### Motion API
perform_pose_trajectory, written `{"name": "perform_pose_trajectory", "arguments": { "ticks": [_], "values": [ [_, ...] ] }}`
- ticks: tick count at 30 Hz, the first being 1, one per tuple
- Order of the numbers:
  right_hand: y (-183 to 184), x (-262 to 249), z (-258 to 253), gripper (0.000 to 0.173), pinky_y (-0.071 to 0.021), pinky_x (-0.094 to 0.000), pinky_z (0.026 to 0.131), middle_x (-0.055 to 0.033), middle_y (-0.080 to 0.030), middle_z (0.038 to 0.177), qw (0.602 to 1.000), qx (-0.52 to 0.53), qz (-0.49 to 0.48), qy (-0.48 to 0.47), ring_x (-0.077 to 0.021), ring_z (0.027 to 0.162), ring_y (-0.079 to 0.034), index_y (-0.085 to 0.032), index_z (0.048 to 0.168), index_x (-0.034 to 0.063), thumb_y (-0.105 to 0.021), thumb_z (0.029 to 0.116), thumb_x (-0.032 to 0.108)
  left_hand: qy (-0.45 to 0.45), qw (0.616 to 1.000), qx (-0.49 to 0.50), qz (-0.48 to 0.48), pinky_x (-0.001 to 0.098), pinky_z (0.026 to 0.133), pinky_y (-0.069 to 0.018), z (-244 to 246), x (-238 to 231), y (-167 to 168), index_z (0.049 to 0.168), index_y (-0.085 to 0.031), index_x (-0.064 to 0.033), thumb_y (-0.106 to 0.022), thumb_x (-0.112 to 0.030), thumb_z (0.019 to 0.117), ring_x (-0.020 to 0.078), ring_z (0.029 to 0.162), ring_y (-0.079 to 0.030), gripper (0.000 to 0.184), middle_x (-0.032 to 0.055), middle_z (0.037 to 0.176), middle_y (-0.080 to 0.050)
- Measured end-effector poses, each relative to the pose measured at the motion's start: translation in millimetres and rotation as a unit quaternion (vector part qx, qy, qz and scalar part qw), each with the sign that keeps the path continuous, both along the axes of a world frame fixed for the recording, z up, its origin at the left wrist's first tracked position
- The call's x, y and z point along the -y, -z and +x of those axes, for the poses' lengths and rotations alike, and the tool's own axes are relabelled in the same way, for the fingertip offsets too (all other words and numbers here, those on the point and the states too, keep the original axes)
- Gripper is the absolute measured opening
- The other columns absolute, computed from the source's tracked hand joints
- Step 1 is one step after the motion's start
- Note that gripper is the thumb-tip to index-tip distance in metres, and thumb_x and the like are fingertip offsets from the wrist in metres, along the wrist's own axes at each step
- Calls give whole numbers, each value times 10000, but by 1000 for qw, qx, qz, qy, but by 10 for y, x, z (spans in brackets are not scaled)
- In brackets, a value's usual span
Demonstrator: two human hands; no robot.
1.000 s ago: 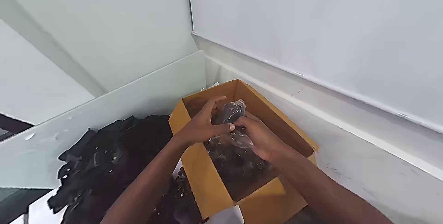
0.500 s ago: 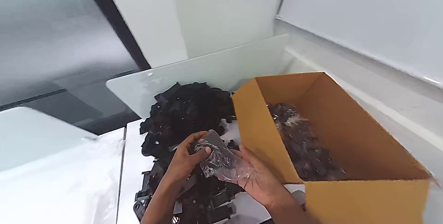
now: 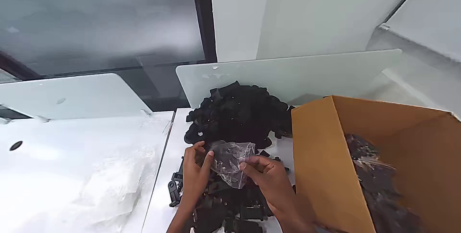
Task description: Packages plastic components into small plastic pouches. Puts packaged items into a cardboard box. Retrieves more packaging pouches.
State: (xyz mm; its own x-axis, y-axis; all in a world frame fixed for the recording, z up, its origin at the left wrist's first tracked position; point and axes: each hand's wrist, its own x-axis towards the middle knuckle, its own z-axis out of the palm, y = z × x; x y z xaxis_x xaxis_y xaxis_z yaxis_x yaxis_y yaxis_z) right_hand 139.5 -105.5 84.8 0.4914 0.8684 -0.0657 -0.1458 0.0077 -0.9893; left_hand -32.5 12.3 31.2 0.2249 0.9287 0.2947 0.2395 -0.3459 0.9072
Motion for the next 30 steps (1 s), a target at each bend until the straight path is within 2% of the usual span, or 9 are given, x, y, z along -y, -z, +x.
{"name": "perform_pose_trajectory", "arguments": {
  "ticks": [3, 6, 12, 16, 20, 24, 26, 28, 30],
  "values": [
    [-6, -100, -55, 124, -580, -213, 626, -13, -722, 757, 999, 29, 19, 2, -71, 665, -674, -743, 860, 58, -839, 796, 102, 36, 998, -5, 51, 255, 741, -587, -57, 147, -247, 1094, -699, -44, -668, -274, 976, 82, 840, -667, 260, 21, 966, -687],
    [78, -167, -126, 171, -537, -193, 569, 31, -695, 724, 996, 79, 13, -41, -36, 621, -636, -710, 814, 101, -859, 789, 180, 148, 986, 60, -39, 292, 725, -633, -31, 328, -469, 1132, -666, 9, -683, -220, 978, 109, 810, -718, 277, 29, 938, -730],
    [119, -154, -215, 229, -570, -192, 834, 31, -739, 1026, 970, 161, 16, -180, -12, 950, -677, -760, 1088, 94, -714, 898, 213, 116, 985, 69, -104, 259, 669, -596, -94, 313, -371, 1094, -657, -13, -736, -168, 924, 113, 751, -687, 243, 31, 882, -705],
    [165, -182, -212, 189, -575, -201, 630, 35, -732, 873, 980, 176, 20, -94, -27, 723, -679, -726, 1058, 95, -722, 890, 182, 86, 994, 50, -52, 244, 619, -604, -226, 247, -337, 1033, -673, -19, -695, -108, 945, 96, 685, -687, 127, 21, 826, -703],
    [247, -232, -129, 128, -514, -219, 589, 42, -649, 811, 927, 373, 30, 19, -42, 673, -600, -654, 983, 114, -650, 904, 215, 28, 999, -13, 26, 225, 563, -570, -297, 186, -291, 1001, -686, -55, -681, -156, 941, 57, 636, -648, 117, -18, 790, -686],
    [200, -266, -151, 215, -550, -467, 915, -122, -648, 1330, 863, 499, 77, -25, -317, 1158, -636, -752, 842, 171, -588, 860, 34, 23, 990, -49, 131, 193, 628, -557, -147, 254, -318, 993, -703, -21, -673, -155, 944, 32, 690, -630, 146, 8, 837, -685],
    [144, -274, -207, 298, -503, -504, 1023, -134, -535, 1507, 869, 488, 36, -79, -355, 1311, -559, -820, 994, 221, -587, 890, 68, 31, 984, -51, 170, 182, 650, -557, -51, 300, -369, 997, -704, -13, -675, -145, 949, 32, 716, -631, 143, 26, 862, -685],
    [71, -288, -239, 248, -443, -504, 1100, -173, -410, 1598, 879, 455, -47, -137, -368, 1401, -479, -786, 1123, 148, -605, 975, 230, 49, 978, -50, 197, 196, 675, -565, 40, 368, -416, 1004, -705, -12, -680, -132, 943, 52, 747, -646, 136, 46, 879, -692],
    [94, -331, -238, 315, -474, -457, 1083, -201, -364, 1620, 888, 423, -88, -157, -344, 1364, -534, -758, 1186, 81, -662, 946, 260, 61, 969, -61, 232, 195, 721, -560, 113, 427, -448, 1001, -700, -32, -675, -133, 949, 67, 793, -654, 117, 50, 886, -693]
  ]
}}
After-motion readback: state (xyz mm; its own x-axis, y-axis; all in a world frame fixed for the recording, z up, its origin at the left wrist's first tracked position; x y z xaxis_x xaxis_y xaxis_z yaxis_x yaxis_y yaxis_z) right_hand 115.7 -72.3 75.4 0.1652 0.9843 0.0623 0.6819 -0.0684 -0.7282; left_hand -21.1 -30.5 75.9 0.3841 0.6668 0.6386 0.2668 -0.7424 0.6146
